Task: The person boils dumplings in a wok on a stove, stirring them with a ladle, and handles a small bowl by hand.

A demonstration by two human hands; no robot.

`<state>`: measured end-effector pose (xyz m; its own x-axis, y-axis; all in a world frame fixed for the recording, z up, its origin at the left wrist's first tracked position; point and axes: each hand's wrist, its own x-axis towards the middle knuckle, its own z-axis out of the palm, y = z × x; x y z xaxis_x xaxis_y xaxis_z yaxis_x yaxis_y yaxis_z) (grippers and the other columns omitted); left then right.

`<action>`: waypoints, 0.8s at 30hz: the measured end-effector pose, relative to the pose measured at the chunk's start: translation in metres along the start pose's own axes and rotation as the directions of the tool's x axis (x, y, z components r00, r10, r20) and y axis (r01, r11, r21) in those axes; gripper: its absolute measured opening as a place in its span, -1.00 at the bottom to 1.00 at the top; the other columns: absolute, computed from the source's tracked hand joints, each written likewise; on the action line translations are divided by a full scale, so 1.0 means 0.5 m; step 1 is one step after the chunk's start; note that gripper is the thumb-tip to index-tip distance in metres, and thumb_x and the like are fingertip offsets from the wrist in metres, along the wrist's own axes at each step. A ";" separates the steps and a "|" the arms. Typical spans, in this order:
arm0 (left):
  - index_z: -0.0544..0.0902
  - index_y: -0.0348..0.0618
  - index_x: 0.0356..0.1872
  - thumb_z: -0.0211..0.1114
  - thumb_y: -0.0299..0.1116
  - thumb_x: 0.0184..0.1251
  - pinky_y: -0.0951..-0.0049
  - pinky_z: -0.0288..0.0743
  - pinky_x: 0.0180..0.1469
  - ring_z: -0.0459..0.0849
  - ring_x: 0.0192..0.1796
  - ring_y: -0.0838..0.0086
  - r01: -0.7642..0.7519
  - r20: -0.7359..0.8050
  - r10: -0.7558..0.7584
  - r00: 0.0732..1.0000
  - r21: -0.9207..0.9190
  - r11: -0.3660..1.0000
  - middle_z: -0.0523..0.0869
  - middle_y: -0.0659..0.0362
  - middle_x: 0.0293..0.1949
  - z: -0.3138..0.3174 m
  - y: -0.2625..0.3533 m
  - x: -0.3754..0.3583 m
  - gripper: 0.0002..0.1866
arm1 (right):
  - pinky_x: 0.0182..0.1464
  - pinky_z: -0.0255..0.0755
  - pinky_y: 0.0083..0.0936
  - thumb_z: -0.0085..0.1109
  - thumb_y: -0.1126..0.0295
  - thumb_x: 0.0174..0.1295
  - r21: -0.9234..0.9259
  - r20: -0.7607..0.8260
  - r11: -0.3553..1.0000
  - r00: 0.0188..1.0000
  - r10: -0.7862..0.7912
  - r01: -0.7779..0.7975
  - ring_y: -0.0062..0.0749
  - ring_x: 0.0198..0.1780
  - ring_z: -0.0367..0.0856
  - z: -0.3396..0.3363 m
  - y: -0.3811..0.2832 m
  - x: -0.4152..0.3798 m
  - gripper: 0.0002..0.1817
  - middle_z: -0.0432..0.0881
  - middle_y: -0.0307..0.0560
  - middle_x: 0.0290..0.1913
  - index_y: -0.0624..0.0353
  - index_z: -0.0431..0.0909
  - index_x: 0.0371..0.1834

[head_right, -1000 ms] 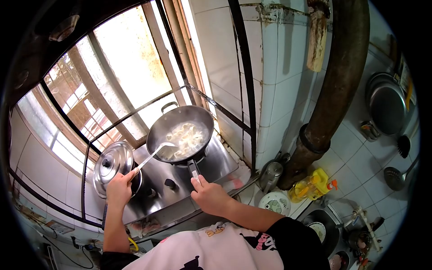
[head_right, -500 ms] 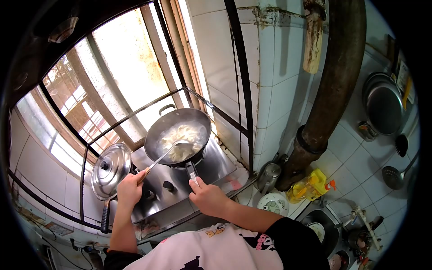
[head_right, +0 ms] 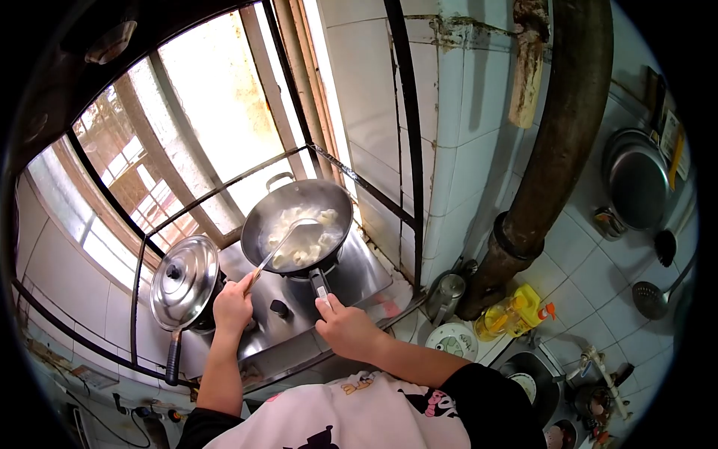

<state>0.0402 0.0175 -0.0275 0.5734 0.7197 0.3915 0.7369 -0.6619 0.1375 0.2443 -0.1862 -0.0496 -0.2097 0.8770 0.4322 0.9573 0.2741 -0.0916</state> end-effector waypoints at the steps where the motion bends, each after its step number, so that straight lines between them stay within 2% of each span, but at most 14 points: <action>1: 0.62 0.08 0.22 0.28 -0.39 0.25 0.12 0.57 -0.19 0.67 -0.27 0.08 0.006 -0.004 -0.006 1.000 -0.025 1.000 0.62 0.04 -0.32 0.003 -0.004 -0.006 -0.54 | 0.05 0.58 -0.33 0.16 0.48 0.07 0.002 0.003 1.000 1.000 0.006 -0.006 0.17 0.23 0.56 0.002 0.000 0.000 -0.93 0.49 0.35 0.23 0.21 0.50 -0.41; 6: 0.48 -0.05 0.34 0.30 -0.41 0.24 0.07 0.54 -0.12 0.66 -0.22 0.00 0.051 0.005 -0.050 0.999 -0.139 0.989 0.64 -0.03 -0.26 0.035 -0.020 -0.033 -0.42 | 0.09 0.56 -0.32 0.16 0.47 0.07 0.003 0.009 1.000 1.000 0.003 -0.003 0.17 0.23 0.55 -0.003 -0.001 0.000 -0.92 0.49 0.36 0.24 0.22 0.51 -0.38; 10: 0.46 -0.12 0.36 0.28 -0.41 0.27 0.03 0.54 -0.13 0.67 -0.20 -0.03 0.071 -0.010 -0.075 0.997 -0.224 0.972 0.63 -0.04 -0.25 0.055 -0.011 -0.052 -0.42 | 0.12 0.54 -0.31 0.16 0.47 0.07 0.010 0.014 1.000 1.000 0.004 -0.004 0.17 0.23 0.55 -0.001 -0.001 0.000 -0.90 0.48 0.36 0.25 0.22 0.52 -0.36; 14: 0.27 -0.12 0.46 0.19 -0.37 0.37 0.00 0.56 -0.10 0.67 -0.14 -0.10 0.087 0.077 -0.071 0.994 -0.224 0.971 0.65 -0.08 -0.18 0.079 -0.013 -0.059 -0.37 | 0.10 0.56 -0.31 0.16 0.48 0.07 0.001 0.008 1.000 1.000 0.000 0.000 0.18 0.23 0.56 0.001 0.000 0.000 -0.91 0.49 0.36 0.25 0.22 0.51 -0.36; 17: 0.15 -0.20 0.49 0.16 -0.34 0.40 -0.03 0.56 -0.05 0.67 -0.08 -0.16 0.071 0.091 -0.051 0.995 -0.234 0.970 0.67 -0.19 -0.08 0.111 -0.021 -0.059 -0.33 | 0.06 0.58 -0.32 0.16 0.48 0.07 -0.001 0.020 1.000 1.000 0.007 -0.007 0.18 0.23 0.56 -0.005 -0.002 0.002 -0.91 0.49 0.35 0.24 0.22 0.51 -0.36; 20: 0.11 -0.27 0.47 0.18 -0.32 0.39 -0.07 0.55 -0.02 0.67 -0.06 -0.21 0.151 0.189 -0.113 0.975 -0.200 0.968 0.65 -0.31 -0.04 0.103 -0.004 -0.053 -0.30 | 0.02 0.60 -0.32 0.16 0.48 0.07 0.004 0.013 1.000 1.000 0.009 -0.009 0.17 0.22 0.56 -0.002 -0.001 0.002 -0.92 0.50 0.34 0.24 0.22 0.51 -0.37; 24: 0.11 -0.28 0.45 0.21 -0.31 0.37 -0.08 0.55 -0.04 0.68 -0.12 -0.23 0.153 0.214 -0.112 0.971 -0.190 0.970 0.68 -0.31 -0.14 0.089 0.004 -0.049 -0.29 | 0.05 0.59 -0.32 0.16 0.48 0.07 0.006 -0.003 1.000 1.000 0.003 -0.003 0.15 0.22 0.56 0.002 0.000 0.002 -0.92 0.50 0.34 0.24 0.21 0.51 -0.38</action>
<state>0.0435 0.0080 -0.0775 0.5507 0.8172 0.1703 0.7345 -0.5713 0.3662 0.2440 -0.1848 -0.0498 -0.2066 0.8766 0.4347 0.9566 0.2742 -0.0983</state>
